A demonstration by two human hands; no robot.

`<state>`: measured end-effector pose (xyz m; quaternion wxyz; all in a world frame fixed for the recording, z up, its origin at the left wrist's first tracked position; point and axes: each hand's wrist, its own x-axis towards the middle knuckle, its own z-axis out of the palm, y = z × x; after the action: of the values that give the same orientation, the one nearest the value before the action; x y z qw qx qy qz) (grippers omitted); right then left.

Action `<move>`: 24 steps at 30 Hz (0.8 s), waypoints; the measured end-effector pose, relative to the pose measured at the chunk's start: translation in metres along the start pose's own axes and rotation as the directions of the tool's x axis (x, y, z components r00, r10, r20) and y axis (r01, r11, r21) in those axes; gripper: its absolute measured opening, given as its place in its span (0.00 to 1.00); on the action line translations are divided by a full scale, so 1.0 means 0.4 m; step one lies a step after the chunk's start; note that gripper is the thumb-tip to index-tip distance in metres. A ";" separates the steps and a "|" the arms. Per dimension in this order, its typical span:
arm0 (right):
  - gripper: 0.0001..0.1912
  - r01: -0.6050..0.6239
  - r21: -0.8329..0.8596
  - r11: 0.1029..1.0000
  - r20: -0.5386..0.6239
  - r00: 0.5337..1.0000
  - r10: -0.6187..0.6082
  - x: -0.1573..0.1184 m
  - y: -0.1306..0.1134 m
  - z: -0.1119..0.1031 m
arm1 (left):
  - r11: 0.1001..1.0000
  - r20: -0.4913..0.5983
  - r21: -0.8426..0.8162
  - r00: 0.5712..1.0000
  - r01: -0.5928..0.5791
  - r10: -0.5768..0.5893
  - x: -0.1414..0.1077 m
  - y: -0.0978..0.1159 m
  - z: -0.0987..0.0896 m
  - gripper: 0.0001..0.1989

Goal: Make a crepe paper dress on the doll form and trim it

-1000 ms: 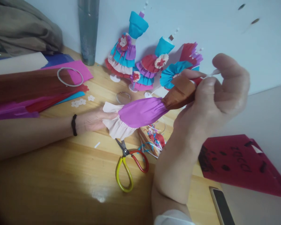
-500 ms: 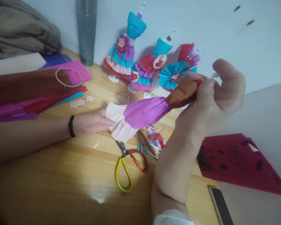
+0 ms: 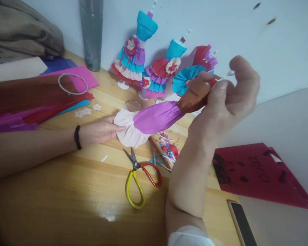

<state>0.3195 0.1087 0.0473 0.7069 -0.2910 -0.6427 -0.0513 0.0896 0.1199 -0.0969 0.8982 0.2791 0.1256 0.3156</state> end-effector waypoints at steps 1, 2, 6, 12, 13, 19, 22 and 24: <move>0.19 -0.002 -0.017 1.000 0.013 1.000 0.002 0.000 -0.002 0.000 | 1.000 0.001 -0.008 1.000 -0.002 0.002 0.001 0.000 -0.001 0.22; 0.19 0.002 -0.036 0.999 0.025 1.000 -0.001 0.000 -0.001 -0.001 | 1.000 0.001 -0.019 1.000 -0.006 0.006 0.002 0.000 -0.002 0.21; 0.18 0.005 -0.086 0.996 -0.005 1.000 -0.005 0.004 0.021 -0.014 | 0.997 -0.007 -0.071 1.000 -0.030 0.029 0.005 0.004 -0.004 0.18; 0.14 0.011 0.107 0.994 0.030 0.999 -0.014 0.014 0.047 -0.025 | 0.996 -0.048 -0.075 0.998 -0.038 0.035 0.010 0.002 -0.013 0.11; 0.12 0.020 0.131 0.991 0.045 0.999 -0.026 0.016 0.053 -0.027 | 0.996 -0.049 -0.072 0.998 -0.043 0.040 0.012 0.001 -0.015 0.11; 0.20 0.075 0.188 0.979 0.070 0.993 -0.090 0.025 0.102 -0.048 | 0.999 0.033 -0.015 0.999 -0.043 0.043 0.022 0.003 -0.006 0.10; 0.14 0.046 0.145 0.988 0.058 0.997 -0.055 0.019 0.115 -0.058 | 1.000 0.038 -0.014 0.999 -0.009 0.009 0.020 0.008 0.001 0.11; 0.14 0.040 0.156 0.987 0.075 0.996 -0.052 0.016 0.120 -0.060 | 1.000 0.028 -0.002 1.000 0.012 -0.012 0.018 0.008 0.003 0.12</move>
<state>0.3633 0.1387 0.0366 0.6999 -0.2222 -0.6787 -0.0061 0.0940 0.1262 -0.0945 0.9020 0.2820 0.1142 0.3063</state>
